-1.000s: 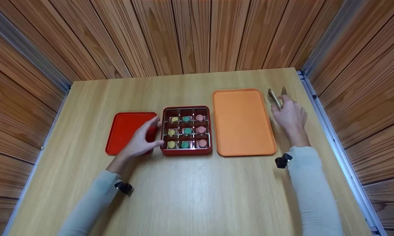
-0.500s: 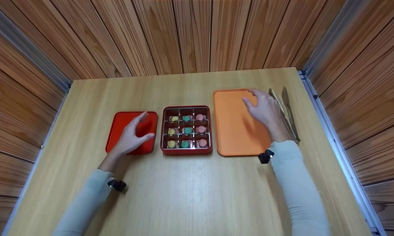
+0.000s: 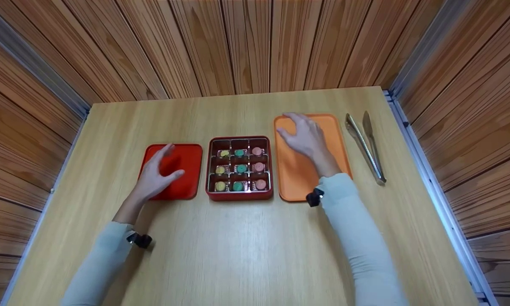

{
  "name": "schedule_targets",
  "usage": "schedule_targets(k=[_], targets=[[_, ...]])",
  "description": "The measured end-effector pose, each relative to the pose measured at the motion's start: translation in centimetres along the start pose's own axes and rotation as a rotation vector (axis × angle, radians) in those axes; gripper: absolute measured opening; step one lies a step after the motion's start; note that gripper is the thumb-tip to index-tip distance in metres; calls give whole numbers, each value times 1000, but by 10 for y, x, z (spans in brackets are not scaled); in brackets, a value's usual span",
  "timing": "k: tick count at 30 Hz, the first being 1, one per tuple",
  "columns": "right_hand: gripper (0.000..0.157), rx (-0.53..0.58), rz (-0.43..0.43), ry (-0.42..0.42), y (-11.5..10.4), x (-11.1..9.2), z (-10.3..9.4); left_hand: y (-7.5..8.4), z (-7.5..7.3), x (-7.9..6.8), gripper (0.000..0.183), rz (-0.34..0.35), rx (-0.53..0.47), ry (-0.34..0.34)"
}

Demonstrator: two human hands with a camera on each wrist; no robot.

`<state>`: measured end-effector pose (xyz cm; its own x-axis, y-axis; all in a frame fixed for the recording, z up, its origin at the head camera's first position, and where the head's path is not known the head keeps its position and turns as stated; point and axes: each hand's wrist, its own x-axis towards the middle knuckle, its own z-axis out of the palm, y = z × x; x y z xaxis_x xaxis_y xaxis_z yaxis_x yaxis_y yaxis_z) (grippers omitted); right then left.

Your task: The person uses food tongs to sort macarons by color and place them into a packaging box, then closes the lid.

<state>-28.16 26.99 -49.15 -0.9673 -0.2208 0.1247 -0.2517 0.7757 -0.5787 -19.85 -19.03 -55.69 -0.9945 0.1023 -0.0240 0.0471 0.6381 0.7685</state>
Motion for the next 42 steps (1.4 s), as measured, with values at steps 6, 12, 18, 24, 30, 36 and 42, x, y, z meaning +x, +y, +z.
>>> schedule_targets(k=[6, 12, 18, 24, 30, 36, 42], targets=[[62, 21, -31, -34, -28, 13, 17, -15, -15, -5, 102, 13, -30, 27], [65, 48, -58, -94, -58, 23, 38, -29, -29, -13, 105, -22, -31, 38], [65, 56, -109, -142, -86, 31, 63, -45, -42, -25, 102, -44, -63, 61], [64, 64, -150, -183, -115, 35, 86, -60, -52, -42, 103, -63, -108, 72], [63, 69, -183, -240, -141, 36, 105, -71, -67, -57, 106, -117, -120, 69], [62, 88, -182, -278, -165, 40, 118, -75, -79, -63, 107, -139, -113, 66], [62, 153, -187, -345, -188, 50, 135, -75, -80, -63, 110, -134, -96, 27]])
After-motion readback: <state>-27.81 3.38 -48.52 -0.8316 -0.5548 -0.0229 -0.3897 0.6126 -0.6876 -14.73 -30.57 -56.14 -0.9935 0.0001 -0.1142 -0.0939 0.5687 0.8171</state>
